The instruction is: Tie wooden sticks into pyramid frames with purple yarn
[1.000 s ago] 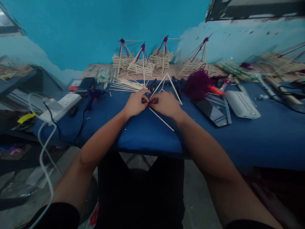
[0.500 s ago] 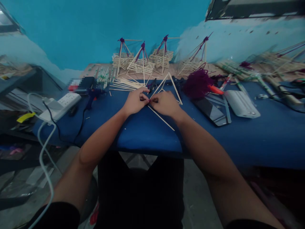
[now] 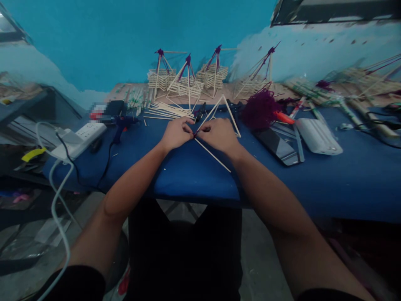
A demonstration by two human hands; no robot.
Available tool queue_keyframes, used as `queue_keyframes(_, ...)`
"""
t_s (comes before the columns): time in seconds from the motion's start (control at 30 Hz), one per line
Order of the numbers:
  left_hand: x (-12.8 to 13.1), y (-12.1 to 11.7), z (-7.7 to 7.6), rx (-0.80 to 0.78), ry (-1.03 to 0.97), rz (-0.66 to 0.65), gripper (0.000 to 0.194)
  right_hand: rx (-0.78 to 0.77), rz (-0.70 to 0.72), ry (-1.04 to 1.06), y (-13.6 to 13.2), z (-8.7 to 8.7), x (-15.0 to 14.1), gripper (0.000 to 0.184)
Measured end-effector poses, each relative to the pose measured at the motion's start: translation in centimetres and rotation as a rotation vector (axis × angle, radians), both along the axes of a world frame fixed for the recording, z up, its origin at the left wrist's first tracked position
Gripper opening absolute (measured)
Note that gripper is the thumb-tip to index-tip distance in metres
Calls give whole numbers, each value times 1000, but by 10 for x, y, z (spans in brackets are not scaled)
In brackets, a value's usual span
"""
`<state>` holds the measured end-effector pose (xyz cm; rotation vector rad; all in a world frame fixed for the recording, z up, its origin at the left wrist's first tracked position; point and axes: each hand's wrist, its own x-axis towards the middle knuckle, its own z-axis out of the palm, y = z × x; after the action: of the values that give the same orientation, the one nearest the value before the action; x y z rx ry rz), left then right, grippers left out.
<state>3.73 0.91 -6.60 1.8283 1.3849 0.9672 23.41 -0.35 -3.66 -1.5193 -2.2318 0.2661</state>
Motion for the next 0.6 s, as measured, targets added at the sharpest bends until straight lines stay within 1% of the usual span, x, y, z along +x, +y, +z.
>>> queue_keyframes(0.1,1,0,-1,-13,-29,-7,51,5,8,69,2,-3,1,20)
queue_keyframes(0.27,-1,4,-4,-10,-129,-27,50,-35,57,158,4,-4,2,20)
queue_keyframes(0.37,-1,5,-4,-26,-164,-6,48,-60,74,182,5,-3,2,18)
queue_keyframes(0.5,1,5,-4,-89,-252,23,47,-86,76,199,5,-2,2,18)
queue_keyframes(0.6,2,6,-6,-113,-299,16,45,-89,59,188,4,-1,1,18)
